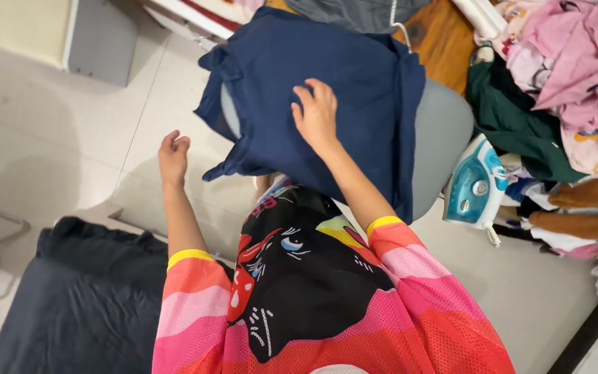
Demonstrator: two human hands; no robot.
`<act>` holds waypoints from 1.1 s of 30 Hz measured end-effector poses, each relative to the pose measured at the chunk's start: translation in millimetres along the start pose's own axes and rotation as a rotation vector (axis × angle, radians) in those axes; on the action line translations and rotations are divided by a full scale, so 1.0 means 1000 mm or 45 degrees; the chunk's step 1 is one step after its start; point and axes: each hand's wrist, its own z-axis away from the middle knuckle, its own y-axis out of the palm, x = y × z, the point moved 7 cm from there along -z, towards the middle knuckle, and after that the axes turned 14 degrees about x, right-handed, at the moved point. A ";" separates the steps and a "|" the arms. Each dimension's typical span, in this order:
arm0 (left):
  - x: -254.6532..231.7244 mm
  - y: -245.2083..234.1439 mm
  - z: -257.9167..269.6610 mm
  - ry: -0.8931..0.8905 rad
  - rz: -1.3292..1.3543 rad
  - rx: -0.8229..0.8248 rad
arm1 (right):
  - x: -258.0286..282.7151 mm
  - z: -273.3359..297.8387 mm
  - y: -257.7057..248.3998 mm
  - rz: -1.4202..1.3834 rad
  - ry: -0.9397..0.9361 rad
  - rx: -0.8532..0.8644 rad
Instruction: The person irons a blue garment on a table, smoothing the fabric by hand and moving an iron over it several times.
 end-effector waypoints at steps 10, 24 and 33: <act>0.032 0.009 -0.021 0.025 -0.511 -0.031 | 0.090 0.025 0.112 -0.548 -0.188 0.242; -0.062 -0.093 -0.115 0.328 -0.756 0.438 | 0.106 0.001 0.382 -0.048 1.065 0.436; -0.024 -0.123 -0.130 0.144 -0.811 0.676 | 0.102 -0.010 0.388 0.444 1.020 0.637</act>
